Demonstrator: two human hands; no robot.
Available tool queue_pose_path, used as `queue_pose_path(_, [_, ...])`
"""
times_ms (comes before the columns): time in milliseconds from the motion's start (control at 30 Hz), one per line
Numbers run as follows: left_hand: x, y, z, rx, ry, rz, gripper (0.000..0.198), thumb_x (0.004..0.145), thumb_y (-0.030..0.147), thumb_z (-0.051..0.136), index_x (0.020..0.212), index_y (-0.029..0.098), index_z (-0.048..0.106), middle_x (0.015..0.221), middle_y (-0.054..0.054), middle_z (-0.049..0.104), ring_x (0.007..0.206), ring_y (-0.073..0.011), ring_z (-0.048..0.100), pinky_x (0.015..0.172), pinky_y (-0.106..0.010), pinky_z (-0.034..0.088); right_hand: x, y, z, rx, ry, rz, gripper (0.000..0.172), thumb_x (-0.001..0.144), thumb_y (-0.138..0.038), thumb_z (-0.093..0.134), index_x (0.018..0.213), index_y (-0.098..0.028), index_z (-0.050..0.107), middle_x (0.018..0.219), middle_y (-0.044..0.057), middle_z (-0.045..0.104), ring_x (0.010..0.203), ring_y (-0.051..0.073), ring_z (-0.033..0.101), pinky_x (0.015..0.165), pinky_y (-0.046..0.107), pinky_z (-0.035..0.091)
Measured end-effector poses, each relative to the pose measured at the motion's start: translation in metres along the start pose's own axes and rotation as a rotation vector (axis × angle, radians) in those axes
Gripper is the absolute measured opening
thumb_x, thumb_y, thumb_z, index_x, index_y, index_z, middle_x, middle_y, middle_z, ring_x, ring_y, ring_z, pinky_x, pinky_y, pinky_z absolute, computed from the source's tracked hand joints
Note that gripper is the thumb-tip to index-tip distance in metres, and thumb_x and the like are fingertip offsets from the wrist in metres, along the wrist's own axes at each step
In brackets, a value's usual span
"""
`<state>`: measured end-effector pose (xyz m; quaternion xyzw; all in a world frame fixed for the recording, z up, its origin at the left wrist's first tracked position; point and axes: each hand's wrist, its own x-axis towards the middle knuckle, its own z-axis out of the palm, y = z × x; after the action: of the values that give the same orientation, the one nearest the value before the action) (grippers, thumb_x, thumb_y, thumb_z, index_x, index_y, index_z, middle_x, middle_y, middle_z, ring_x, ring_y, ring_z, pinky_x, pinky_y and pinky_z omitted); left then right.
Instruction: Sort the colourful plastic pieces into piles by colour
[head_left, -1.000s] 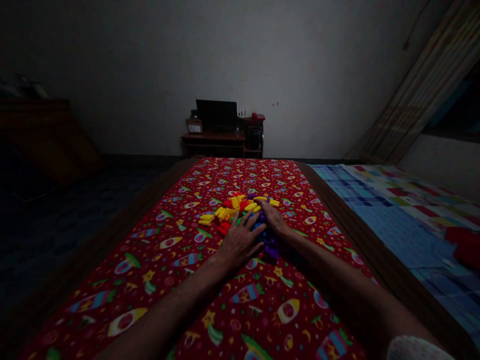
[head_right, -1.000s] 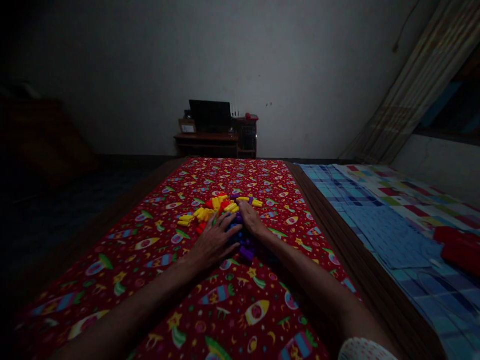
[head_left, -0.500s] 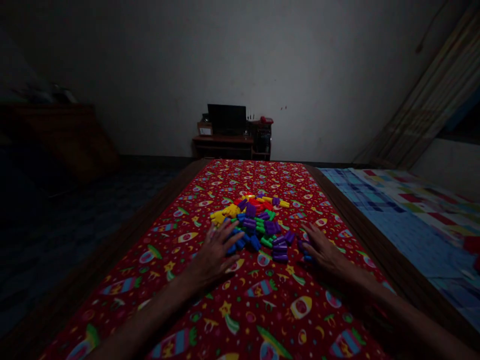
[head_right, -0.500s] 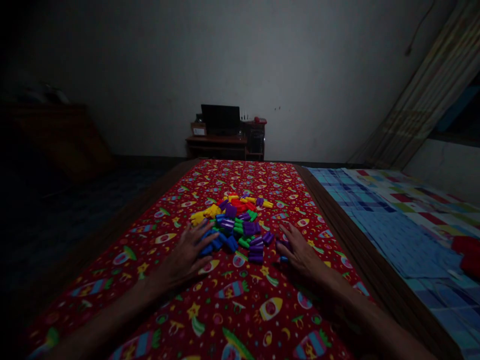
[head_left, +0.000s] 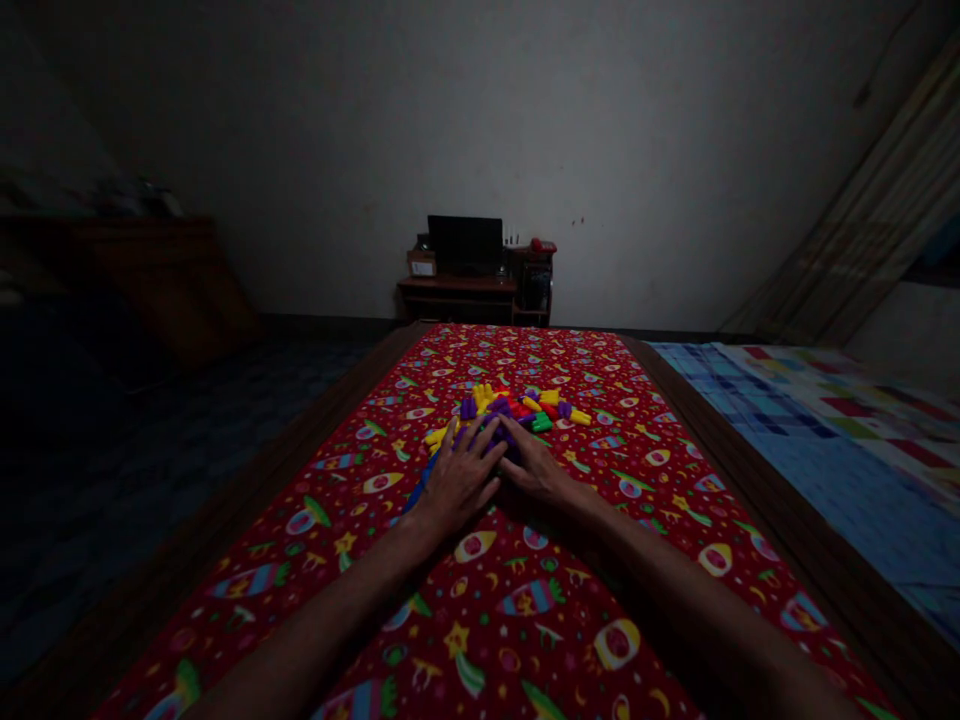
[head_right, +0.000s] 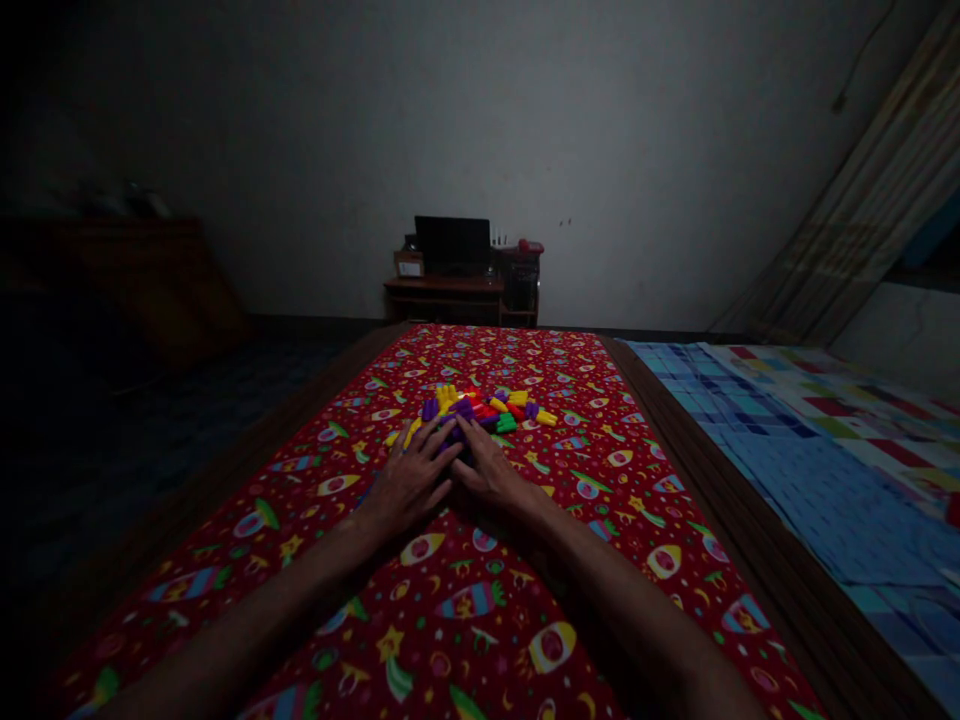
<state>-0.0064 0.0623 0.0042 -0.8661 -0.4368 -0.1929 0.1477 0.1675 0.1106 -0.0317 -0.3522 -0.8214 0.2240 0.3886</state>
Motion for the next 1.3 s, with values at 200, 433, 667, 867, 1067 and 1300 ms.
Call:
queue_pose_path(200, [-0.031,-0.061,0.001,-0.117,0.047,-0.243,0.041,0.094,0.040,0.043,0.129,0.023,0.054,0.149,-0.011,0.041,0.138,-0.0306,0.034,0.111,-0.056,0.027,0.028,0.025,-0.063,-0.044,0.267,0.210,0.050,0.088,-0.048,0.045,0.130,-0.022,0.056,0.131,0.011,0.059,0.122,0.028,0.053,0.106,0.049,0.036])
queue_pose_path(433, [-0.077,-0.069,0.012,-0.266,-0.067,-0.327,0.076,0.083,0.060,0.053,0.148,0.029,0.029,0.156,-0.013,0.025,0.141,-0.0371,0.025,0.108,-0.059,0.030,0.033,0.093,-0.080,-0.158,0.257,0.461,0.057,0.090,-0.055,0.030,0.113,-0.014,0.061,0.119,0.018,0.062,0.117,0.029,0.053,0.104,0.050,0.036])
queue_pose_path(667, [-0.080,-0.051,0.015,-0.326,-0.053,-0.283,0.107,0.065,0.050,0.078,0.151,0.034,0.016,0.161,-0.013,0.005,0.144,-0.0419,0.013,0.108,-0.062,0.029,0.082,0.041,0.015,0.072,0.063,0.214,0.058,0.090,-0.064,0.027,0.090,-0.020,0.064,0.094,0.006,0.067,0.100,0.022,0.059,0.099,0.039,0.042])
queue_pose_path(867, [-0.076,-0.054,0.019,-0.316,-0.024,-0.348,0.102,0.070,0.049,0.075,0.151,0.033,0.015,0.160,-0.014,0.005,0.145,-0.0404,0.010,0.110,-0.061,0.026,0.090,-0.020,0.042,0.249,-0.086,0.164,0.064,0.091,-0.067,0.025,0.113,-0.021,0.064,0.118,0.007,0.066,0.121,0.025,0.053,0.107,0.042,0.037])
queue_pose_path(1067, [-0.082,-0.080,0.015,-0.265,0.062,-0.390,0.089,0.075,0.053,0.069,0.149,0.030,0.025,0.160,-0.013,0.012,0.144,-0.0388,0.013,0.112,-0.060,0.022,0.029,-0.033,-0.023,0.076,-0.176,0.100,0.062,0.087,-0.061,0.049,0.140,-0.029,0.047,0.147,0.007,0.044,0.136,0.027,0.039,0.111,0.048,0.032])
queue_pose_path(1300, [-0.058,-0.113,0.020,-0.469,0.183,-0.638,0.083,0.076,0.064,0.059,0.143,0.022,0.037,0.152,-0.014,0.033,0.141,-0.0346,0.027,0.113,-0.054,0.026,-0.058,-0.019,-0.024,-0.151,-0.369,0.084,0.091,0.076,-0.051,0.069,0.151,-0.033,0.022,0.158,0.011,0.019,0.144,0.035,0.019,0.110,0.052,0.033])
